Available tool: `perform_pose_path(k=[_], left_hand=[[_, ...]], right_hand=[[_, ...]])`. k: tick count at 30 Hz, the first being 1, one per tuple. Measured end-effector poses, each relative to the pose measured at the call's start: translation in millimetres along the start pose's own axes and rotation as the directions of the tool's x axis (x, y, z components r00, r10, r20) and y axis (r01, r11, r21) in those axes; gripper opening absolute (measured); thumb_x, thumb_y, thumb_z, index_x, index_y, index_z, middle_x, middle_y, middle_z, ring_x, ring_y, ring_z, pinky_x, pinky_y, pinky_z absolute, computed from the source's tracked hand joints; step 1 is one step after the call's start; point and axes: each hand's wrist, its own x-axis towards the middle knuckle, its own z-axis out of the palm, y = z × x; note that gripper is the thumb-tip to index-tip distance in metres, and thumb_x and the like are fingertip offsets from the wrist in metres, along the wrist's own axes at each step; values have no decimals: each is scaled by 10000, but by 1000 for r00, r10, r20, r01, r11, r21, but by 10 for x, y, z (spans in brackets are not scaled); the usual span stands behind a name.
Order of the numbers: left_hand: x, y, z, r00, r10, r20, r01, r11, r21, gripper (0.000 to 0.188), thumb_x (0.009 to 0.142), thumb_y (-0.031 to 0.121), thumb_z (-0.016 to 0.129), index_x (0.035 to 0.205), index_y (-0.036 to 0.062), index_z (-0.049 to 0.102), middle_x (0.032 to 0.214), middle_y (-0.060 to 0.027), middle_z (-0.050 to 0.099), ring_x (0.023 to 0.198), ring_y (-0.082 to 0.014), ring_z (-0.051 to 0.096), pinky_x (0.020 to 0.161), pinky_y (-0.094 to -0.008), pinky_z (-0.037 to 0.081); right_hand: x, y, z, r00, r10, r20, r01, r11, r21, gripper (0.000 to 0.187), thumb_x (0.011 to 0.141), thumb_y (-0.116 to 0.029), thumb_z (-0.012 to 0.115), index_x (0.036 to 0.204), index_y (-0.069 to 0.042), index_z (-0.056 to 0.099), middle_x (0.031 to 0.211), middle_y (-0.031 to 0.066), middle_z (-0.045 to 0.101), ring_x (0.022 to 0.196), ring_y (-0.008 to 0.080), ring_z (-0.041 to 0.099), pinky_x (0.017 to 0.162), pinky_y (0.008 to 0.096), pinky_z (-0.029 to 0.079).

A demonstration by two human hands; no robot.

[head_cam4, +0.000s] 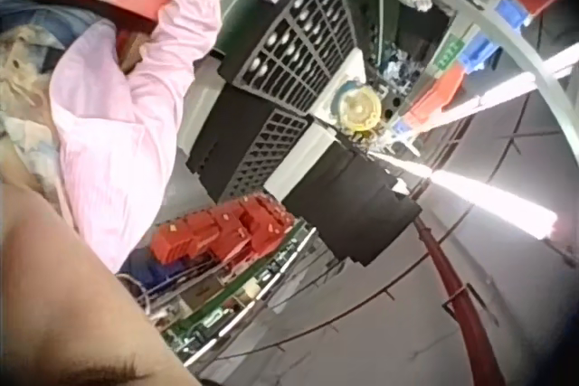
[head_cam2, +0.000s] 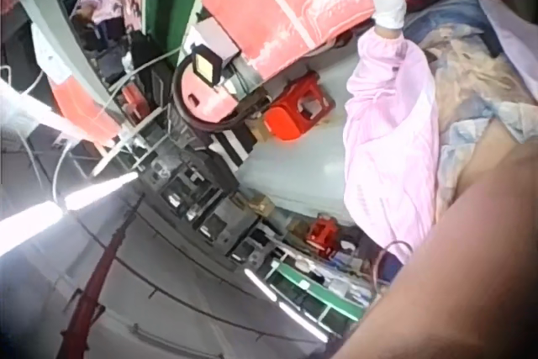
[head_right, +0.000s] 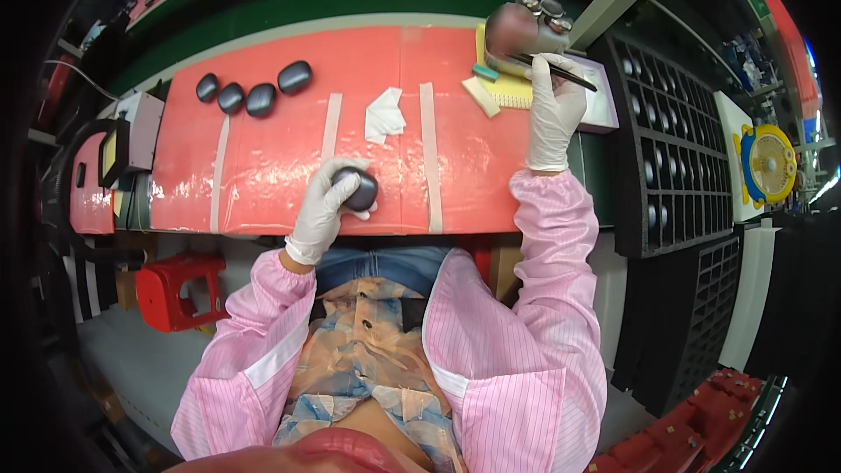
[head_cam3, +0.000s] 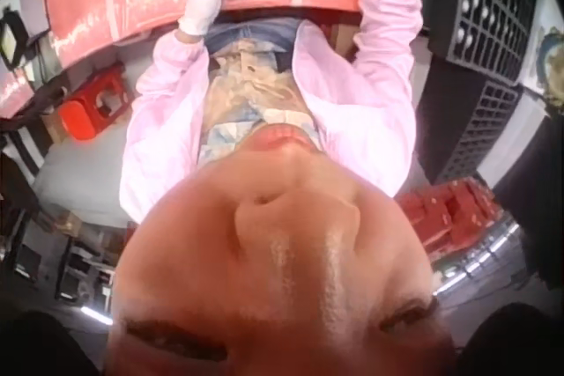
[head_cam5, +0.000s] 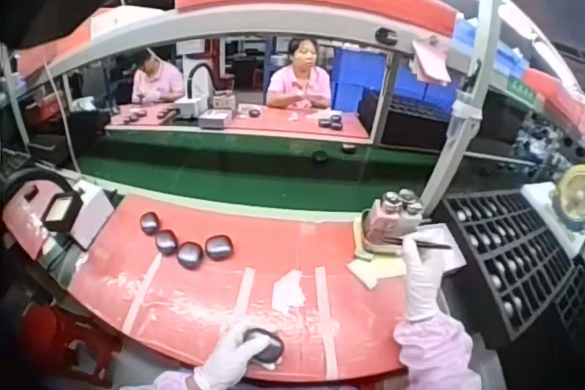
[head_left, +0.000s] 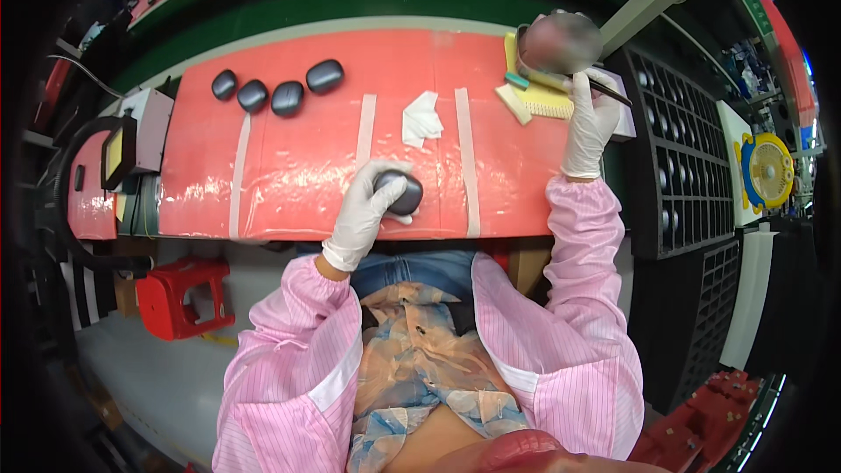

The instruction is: Cleaning and inspecting wireless earbud charging cases at a production station.

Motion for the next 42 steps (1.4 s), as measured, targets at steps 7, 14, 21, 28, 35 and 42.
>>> perform_pose_path(k=[7,14,21,28,35,42], left_hand=[[-66,70,-93,981,-155,115,179,954,-240,448,836,71,565,1266,-28,487,1081,-137,600,936,-278,647,809,-344,554],[232,1507,-125,933,175,314,-290,882,372,347,884,139,661,1171,25,502,1099,-80,582,984,-125,575,858,-263,497],[1564,3901,482,298,858,418,-833,20,554,380,937,265,612,1209,16,518,956,-24,592,844,-73,546,743,-244,468],[2505,5169,315,181,978,108,-252,-60,966,309,890,368,576,968,72,620,855,-127,666,805,-274,635,733,-368,488],[2830,5441,207,590,630,505,150,-700,698,338,919,345,454,964,95,677,1025,-162,660,972,-354,611,866,-434,483],[2660,5332,255,639,726,253,-41,-297,954,454,894,438,467,1037,67,686,1118,-231,626,1086,-383,569,920,-428,440]], right_hand=[[179,377,-305,989,-134,-60,79,834,-547,219,872,-155,667,1017,-6,598,910,69,626,795,162,597,726,284,489],[133,235,-176,895,-445,-38,333,720,-610,299,810,-19,585,1107,-7,555,1130,141,559,1086,299,513,973,410,383],[-167,-56,942,810,-464,358,561,791,-244,225,779,10,590,996,-46,609,1007,125,618,979,301,583,876,390,466],[-508,240,1006,823,-304,480,419,895,-151,167,774,-13,613,932,-62,628,945,109,642,931,308,604,822,401,486],[-482,274,988,855,-198,479,334,917,-218,113,803,-52,608,910,-66,641,933,99,649,929,303,608,815,390,485],[-487,318,999,851,-142,506,277,940,-201,103,822,-62,583,895,-56,656,897,106,652,904,305,614,816,386,478]])
